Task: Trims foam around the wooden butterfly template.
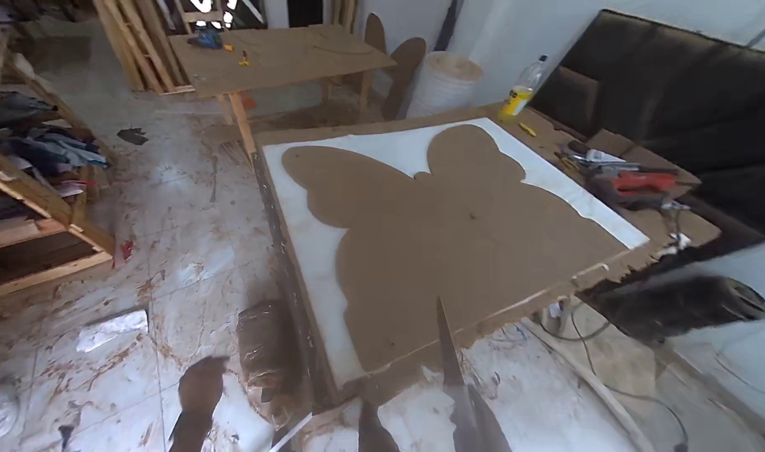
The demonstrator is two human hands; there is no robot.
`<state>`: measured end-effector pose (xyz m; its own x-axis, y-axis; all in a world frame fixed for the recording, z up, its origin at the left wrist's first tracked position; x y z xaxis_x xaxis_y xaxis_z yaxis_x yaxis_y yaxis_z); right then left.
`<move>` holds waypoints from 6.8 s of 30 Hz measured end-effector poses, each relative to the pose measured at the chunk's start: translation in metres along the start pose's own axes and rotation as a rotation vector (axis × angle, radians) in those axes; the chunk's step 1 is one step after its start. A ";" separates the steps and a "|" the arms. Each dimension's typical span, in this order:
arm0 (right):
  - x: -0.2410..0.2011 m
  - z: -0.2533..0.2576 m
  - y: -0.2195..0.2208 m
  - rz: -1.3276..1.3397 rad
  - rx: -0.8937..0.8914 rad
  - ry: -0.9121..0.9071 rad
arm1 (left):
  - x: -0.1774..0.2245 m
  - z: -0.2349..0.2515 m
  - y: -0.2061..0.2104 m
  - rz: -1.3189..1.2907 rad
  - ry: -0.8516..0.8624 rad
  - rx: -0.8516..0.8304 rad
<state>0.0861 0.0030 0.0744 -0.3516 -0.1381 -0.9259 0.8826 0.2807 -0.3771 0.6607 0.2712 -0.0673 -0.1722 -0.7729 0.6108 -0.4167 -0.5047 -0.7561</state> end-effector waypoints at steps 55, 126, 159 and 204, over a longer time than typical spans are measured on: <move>-0.159 0.360 0.311 -1.070 -1.807 -1.259 | 0.231 -0.002 0.174 -0.024 0.004 0.055; -0.191 0.220 0.455 -0.768 -2.310 -2.207 | 0.221 0.001 0.174 -0.144 -0.006 0.046; -0.161 0.434 0.474 -0.834 -2.127 -1.194 | 0.236 0.030 0.160 -0.106 -0.193 0.174; -0.125 0.428 0.476 -0.903 -2.160 -1.060 | 0.234 0.029 0.158 -0.130 -0.170 0.237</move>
<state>0.6836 -0.2528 0.0210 0.4729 -0.6661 -0.5768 -0.8158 -0.0837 -0.5723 0.5810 -0.0006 -0.0505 0.0287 -0.7392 0.6729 -0.2026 -0.6635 -0.7203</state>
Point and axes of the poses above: each hand's wrist, its own z-axis towards the middle knuckle, its own y-axis out of the palm, x = y × z, the point moved 10 cm from there along z, towards the middle knuckle, and after that the axes turned 2 degrees about x, right-handed, at the moved point
